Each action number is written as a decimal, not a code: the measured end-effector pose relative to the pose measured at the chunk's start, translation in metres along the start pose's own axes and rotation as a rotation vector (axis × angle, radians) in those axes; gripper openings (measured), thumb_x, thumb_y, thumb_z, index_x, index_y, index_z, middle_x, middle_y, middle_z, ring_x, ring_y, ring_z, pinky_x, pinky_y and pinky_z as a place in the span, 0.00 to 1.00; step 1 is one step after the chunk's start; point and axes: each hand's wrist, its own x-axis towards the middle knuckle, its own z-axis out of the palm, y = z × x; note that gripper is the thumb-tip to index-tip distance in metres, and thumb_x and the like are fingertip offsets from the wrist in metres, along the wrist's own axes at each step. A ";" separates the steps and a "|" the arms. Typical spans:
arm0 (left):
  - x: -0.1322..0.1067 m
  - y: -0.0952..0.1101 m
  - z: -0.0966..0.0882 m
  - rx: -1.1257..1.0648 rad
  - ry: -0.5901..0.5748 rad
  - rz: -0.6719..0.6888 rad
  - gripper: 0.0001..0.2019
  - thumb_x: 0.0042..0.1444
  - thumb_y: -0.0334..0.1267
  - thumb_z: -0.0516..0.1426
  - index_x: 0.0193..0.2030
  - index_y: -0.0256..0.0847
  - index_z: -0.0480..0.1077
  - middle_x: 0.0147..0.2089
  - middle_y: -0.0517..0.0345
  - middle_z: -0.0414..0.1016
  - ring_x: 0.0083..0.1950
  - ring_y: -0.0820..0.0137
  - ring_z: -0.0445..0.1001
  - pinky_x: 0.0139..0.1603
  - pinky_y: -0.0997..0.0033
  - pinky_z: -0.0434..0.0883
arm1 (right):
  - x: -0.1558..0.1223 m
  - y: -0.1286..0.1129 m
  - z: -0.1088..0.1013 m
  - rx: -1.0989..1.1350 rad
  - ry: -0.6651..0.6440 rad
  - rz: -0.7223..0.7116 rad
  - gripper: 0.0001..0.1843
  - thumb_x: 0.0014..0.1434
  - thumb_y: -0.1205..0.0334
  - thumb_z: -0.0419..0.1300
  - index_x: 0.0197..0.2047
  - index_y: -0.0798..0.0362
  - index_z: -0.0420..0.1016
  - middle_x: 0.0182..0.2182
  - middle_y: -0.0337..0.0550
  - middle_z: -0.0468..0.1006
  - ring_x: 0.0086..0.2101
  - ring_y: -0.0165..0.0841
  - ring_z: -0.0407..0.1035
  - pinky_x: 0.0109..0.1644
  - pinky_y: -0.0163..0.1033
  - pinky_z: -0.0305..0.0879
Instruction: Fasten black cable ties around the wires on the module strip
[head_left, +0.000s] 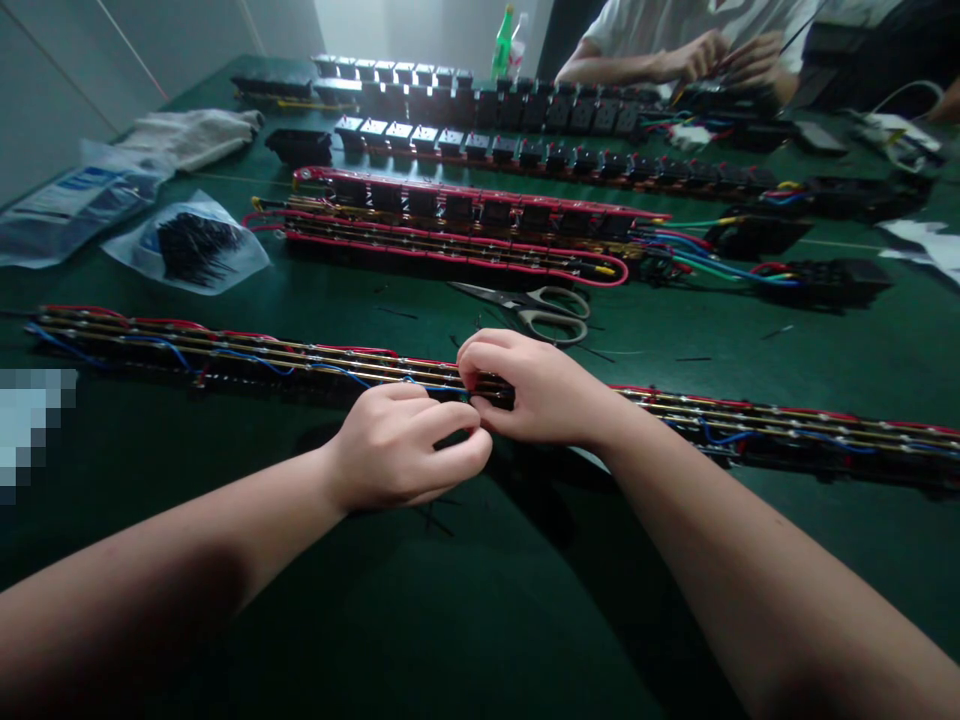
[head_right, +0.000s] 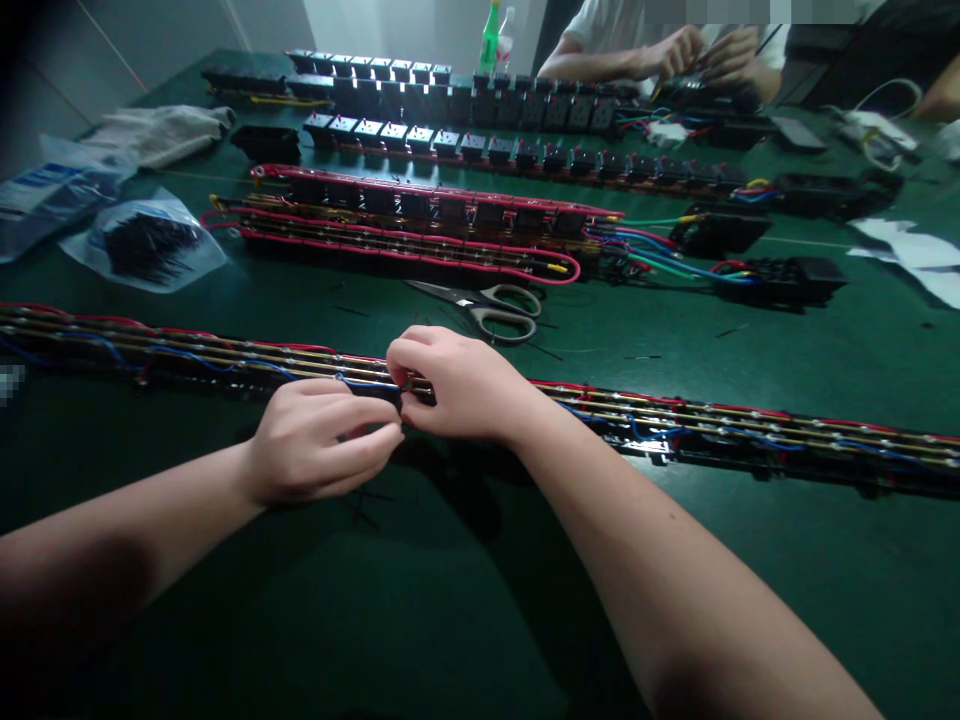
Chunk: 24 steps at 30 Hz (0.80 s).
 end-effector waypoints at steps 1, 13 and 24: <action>0.001 0.000 -0.001 0.006 0.018 -0.006 0.03 0.63 0.33 0.56 0.42 0.41 0.70 0.39 0.60 0.82 0.27 0.74 0.69 0.30 0.68 0.64 | 0.000 0.000 0.000 0.001 -0.001 -0.001 0.05 0.55 0.68 0.60 0.37 0.52 0.69 0.41 0.45 0.75 0.39 0.35 0.69 0.41 0.37 0.61; 0.007 0.002 0.001 0.053 -0.011 -0.093 0.02 0.62 0.33 0.56 0.38 0.38 0.70 0.35 0.58 0.81 0.29 0.68 0.75 0.30 0.65 0.67 | 0.000 0.000 0.000 -0.002 -0.010 0.002 0.05 0.56 0.66 0.59 0.38 0.52 0.70 0.42 0.47 0.76 0.41 0.36 0.69 0.43 0.38 0.63; 0.007 0.001 -0.001 0.084 -0.007 -0.068 0.05 0.64 0.32 0.55 0.39 0.39 0.73 0.36 0.60 0.82 0.28 0.73 0.75 0.30 0.68 0.67 | 0.000 0.001 0.001 -0.030 0.011 -0.015 0.04 0.57 0.66 0.59 0.38 0.51 0.69 0.41 0.46 0.76 0.40 0.36 0.70 0.42 0.38 0.63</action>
